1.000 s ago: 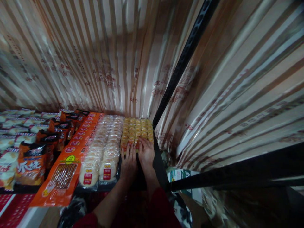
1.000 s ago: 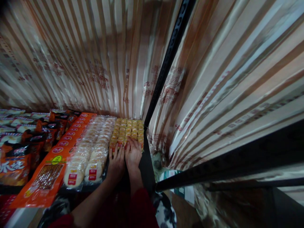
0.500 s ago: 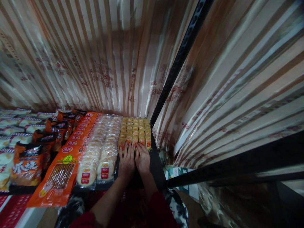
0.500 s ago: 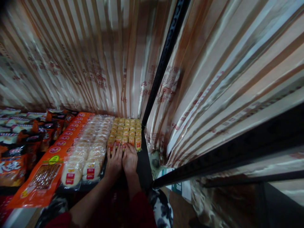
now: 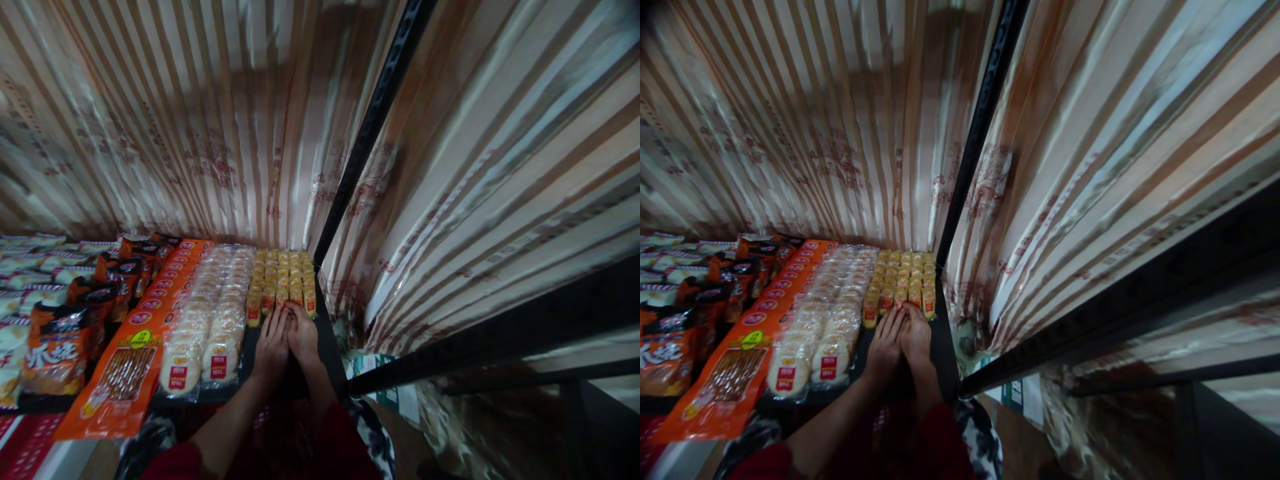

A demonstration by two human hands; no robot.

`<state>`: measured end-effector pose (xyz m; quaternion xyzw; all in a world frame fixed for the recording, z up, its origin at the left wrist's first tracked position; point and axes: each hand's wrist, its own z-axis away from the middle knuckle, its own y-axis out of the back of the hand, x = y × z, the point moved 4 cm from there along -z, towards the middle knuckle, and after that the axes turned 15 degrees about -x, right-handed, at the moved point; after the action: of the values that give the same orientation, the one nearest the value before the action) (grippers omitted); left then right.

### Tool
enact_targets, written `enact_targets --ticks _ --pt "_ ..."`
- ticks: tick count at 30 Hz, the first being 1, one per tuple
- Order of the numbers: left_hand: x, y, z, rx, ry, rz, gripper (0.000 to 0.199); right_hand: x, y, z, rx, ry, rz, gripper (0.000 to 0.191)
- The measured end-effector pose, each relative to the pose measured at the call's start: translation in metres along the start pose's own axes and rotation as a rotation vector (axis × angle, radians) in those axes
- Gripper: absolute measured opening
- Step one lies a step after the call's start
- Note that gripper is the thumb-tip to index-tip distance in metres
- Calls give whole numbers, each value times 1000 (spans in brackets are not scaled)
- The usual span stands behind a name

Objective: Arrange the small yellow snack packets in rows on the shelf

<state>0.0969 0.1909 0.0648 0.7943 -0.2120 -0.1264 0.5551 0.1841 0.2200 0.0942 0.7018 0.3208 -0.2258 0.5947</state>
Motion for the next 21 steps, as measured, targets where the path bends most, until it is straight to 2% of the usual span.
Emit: enact_targets --ticks 5,9,11,16,21 --pt "2 -1 -2 7 9 23 45 -6 9 -5 -35 -11 -3 44" --pt "3 2 -2 1 27 52 47 -20 23 -20 101 49 170 37" --pt "3 4 -3 -29 38 57 46 -25 27 -33 118 67 239 37" --pt "4 7 -3 -81 39 56 48 -24 19 -62 16 83 319 39" --pt "4 7 -3 -75 51 75 48 -19 8 -70 11 76 326 38"
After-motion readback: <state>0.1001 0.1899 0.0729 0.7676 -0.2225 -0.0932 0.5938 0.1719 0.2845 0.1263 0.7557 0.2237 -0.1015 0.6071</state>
